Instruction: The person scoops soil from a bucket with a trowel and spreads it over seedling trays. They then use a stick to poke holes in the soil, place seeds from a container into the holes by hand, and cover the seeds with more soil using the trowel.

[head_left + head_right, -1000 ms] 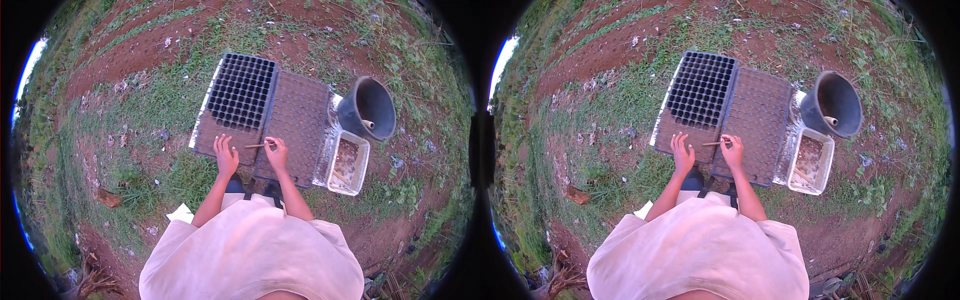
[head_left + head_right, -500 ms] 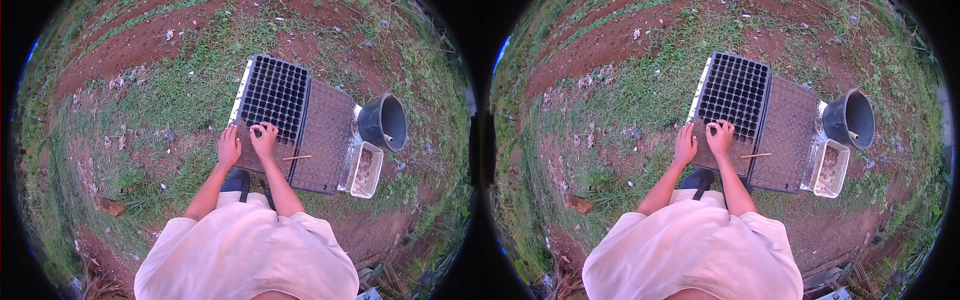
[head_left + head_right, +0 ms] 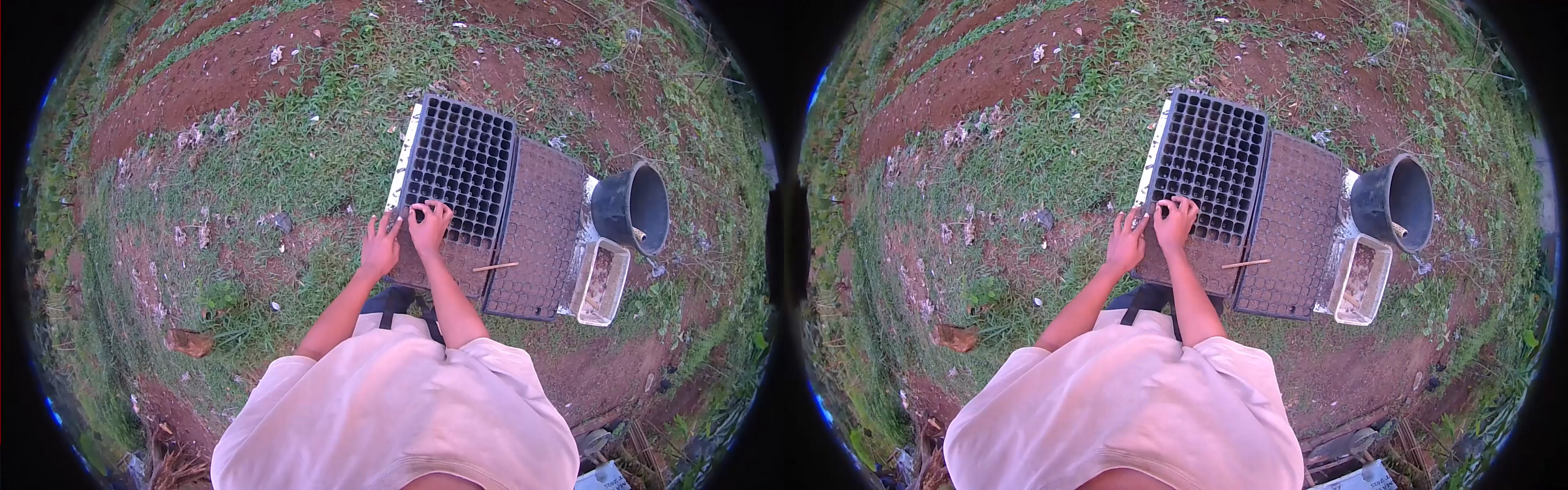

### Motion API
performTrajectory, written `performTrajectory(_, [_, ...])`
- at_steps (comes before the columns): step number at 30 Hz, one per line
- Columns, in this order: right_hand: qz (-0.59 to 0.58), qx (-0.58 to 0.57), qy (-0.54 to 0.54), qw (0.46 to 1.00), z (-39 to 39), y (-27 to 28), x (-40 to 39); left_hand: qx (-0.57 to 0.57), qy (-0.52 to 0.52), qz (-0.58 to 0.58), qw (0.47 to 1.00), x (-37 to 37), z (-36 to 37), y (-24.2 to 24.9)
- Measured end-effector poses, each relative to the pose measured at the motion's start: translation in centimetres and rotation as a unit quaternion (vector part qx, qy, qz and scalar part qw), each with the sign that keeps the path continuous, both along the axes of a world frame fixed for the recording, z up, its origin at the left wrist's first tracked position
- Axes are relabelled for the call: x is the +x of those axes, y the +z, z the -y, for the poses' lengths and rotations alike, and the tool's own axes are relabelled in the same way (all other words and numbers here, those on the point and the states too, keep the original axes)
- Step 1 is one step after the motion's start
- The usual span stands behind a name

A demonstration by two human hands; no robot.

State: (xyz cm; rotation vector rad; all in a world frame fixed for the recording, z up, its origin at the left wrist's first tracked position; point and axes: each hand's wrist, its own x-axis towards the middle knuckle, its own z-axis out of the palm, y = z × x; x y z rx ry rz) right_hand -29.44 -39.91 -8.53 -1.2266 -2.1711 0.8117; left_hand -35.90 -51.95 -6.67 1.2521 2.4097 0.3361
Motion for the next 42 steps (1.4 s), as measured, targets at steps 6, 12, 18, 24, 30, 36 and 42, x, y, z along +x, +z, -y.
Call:
performTrajectory(6, [-0.005, 0.029, 0.003, 1.000, 0.4, 0.3, 0.7, -0.021, -0.002, 0.005, 1.000, -0.5, -0.1, 0.6])
performTrajectory(12, [0.068, 0.075, 0.096, 0.990, 0.7, 1.2, 2.0, -0.009, -0.005, 0.004, 1.000, -0.5, 0.3, 0.1])
performTrajectory(18, [0.149, 0.084, 0.131, 0.977, 0.6, 1.5, 2.0, -0.012, -0.001, 0.009, 1.000, -0.4, 0.4, -0.1])
performTrajectory(24, [0.216, 0.088, 0.143, 0.962, 1.0, 1.7, 1.5, -0.016, 0.002, 0.007, 1.000, -0.3, 0.4, -0.1])
performTrajectory(30, [0.125, 0.058, 0.138, 0.981, 0.3, 2.0, 4.3, 0.005, 0.027, -0.005, 1.000, 0.4, 0.2, 0.1])
performTrajectory(36, [0.031, 0.066, 0.062, 0.995, 0.1, 1.2, 10.3, 0.156, -0.018, -0.015, 0.987, 3.7, -0.6, -0.6])
performTrajectory(42, [0.056, 0.075, -0.013, 0.996, -0.9, 1.8, 16.7, 0.219, -0.147, 0.043, 0.964, 7.8, -3.1, -0.3])
